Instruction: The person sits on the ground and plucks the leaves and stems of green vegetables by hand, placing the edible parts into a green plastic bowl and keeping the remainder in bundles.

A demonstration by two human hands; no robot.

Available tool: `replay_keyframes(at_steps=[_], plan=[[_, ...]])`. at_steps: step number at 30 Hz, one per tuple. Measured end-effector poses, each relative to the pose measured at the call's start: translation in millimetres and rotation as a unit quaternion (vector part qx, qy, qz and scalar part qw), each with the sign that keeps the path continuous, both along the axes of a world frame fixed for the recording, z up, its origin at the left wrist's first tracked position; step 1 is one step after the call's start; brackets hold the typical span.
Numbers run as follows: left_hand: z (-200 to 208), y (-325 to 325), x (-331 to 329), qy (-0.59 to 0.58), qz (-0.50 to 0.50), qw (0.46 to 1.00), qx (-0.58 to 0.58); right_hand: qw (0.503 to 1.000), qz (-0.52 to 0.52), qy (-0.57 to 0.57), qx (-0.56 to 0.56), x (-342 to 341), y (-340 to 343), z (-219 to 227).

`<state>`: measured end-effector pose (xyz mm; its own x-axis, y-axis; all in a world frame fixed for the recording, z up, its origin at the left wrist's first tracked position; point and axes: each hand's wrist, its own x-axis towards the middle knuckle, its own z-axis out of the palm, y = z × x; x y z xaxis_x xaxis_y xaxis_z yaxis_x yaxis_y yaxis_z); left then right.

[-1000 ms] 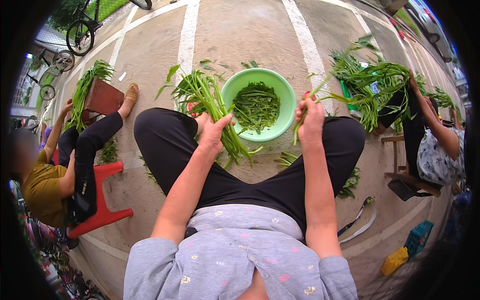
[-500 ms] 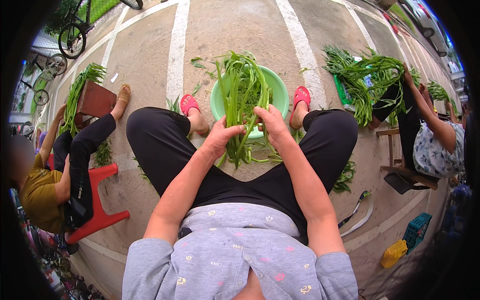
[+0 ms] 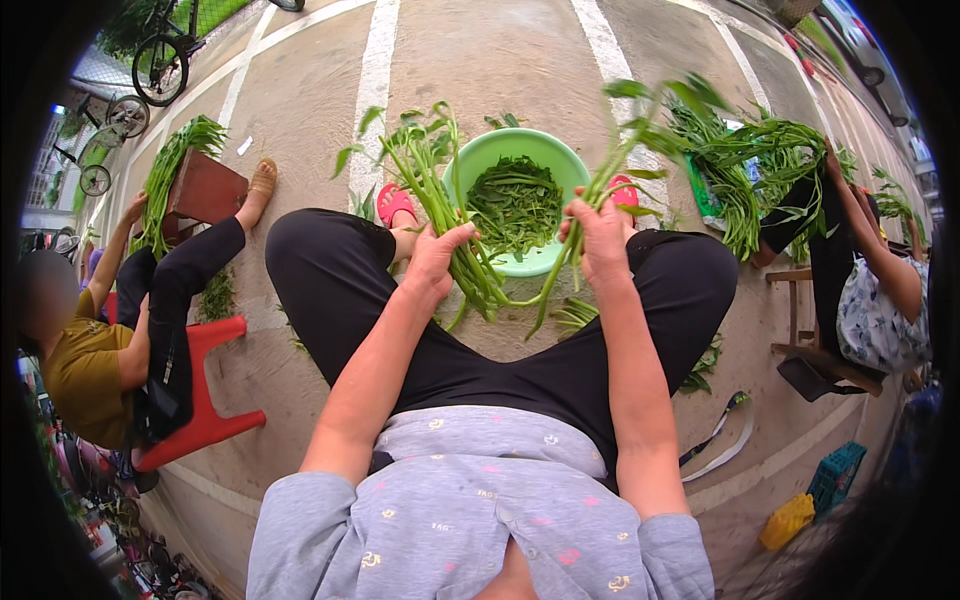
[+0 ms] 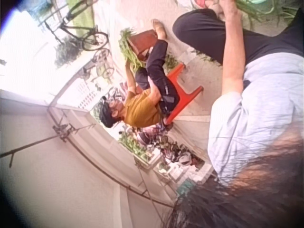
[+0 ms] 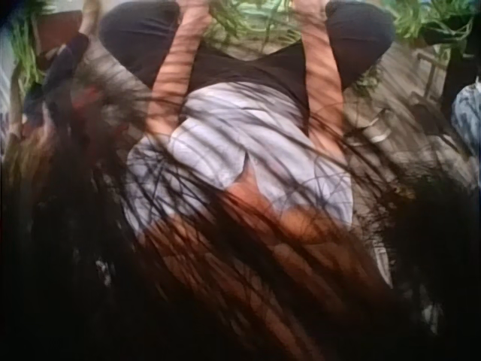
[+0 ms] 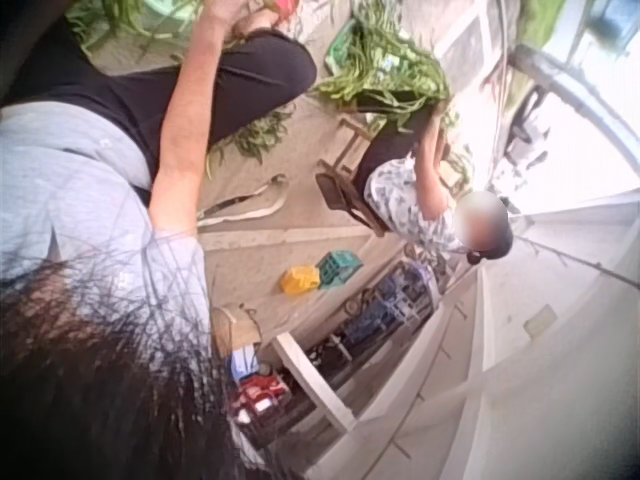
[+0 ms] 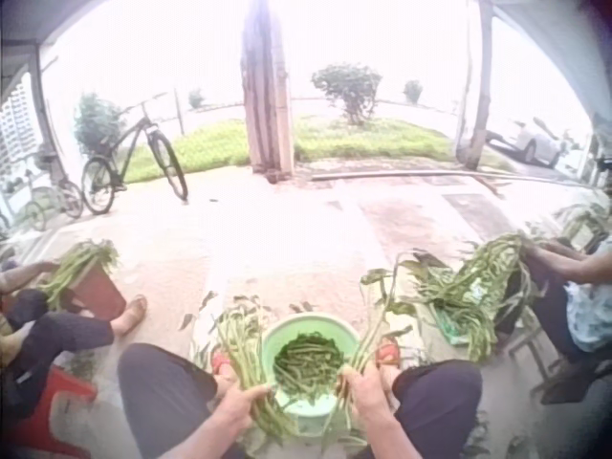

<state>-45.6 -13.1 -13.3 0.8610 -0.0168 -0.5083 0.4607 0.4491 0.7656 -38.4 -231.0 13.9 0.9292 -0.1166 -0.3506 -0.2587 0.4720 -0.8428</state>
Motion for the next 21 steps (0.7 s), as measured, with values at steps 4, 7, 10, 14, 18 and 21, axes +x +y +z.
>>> replay_keyframes(at_steps=[4, 7, 10, 14, 18, 21], plan=[[-6, -6, -4, 0.004, -0.068, 0.996, -0.050, 0.990, 0.131, -0.017, -0.053, -9, 26, -13], [3, -13, -8, 0.006, -0.118, 0.992, -0.050, 0.984, 0.171, -0.011, -0.041, -12, 32, -17], [8, -15, -10, 0.007, -0.159, 0.985, -0.061, 0.977, 0.196, 0.028, -0.073, -14, 37, -12], [7, -14, -12, -0.007, -0.192, 0.978, -0.082, 0.975, 0.212, 0.036, -0.064, -17, 44, -1], [5, -13, -10, 0.013, -0.123, 0.990, -0.074, 0.992, 0.099, -0.014, -0.075, -13, 37, -20], [-3, -2, -1, 0.042, -0.035, 0.997, -0.059, 0.985, 0.001, 0.038, -0.168, 0, 17, -20]])
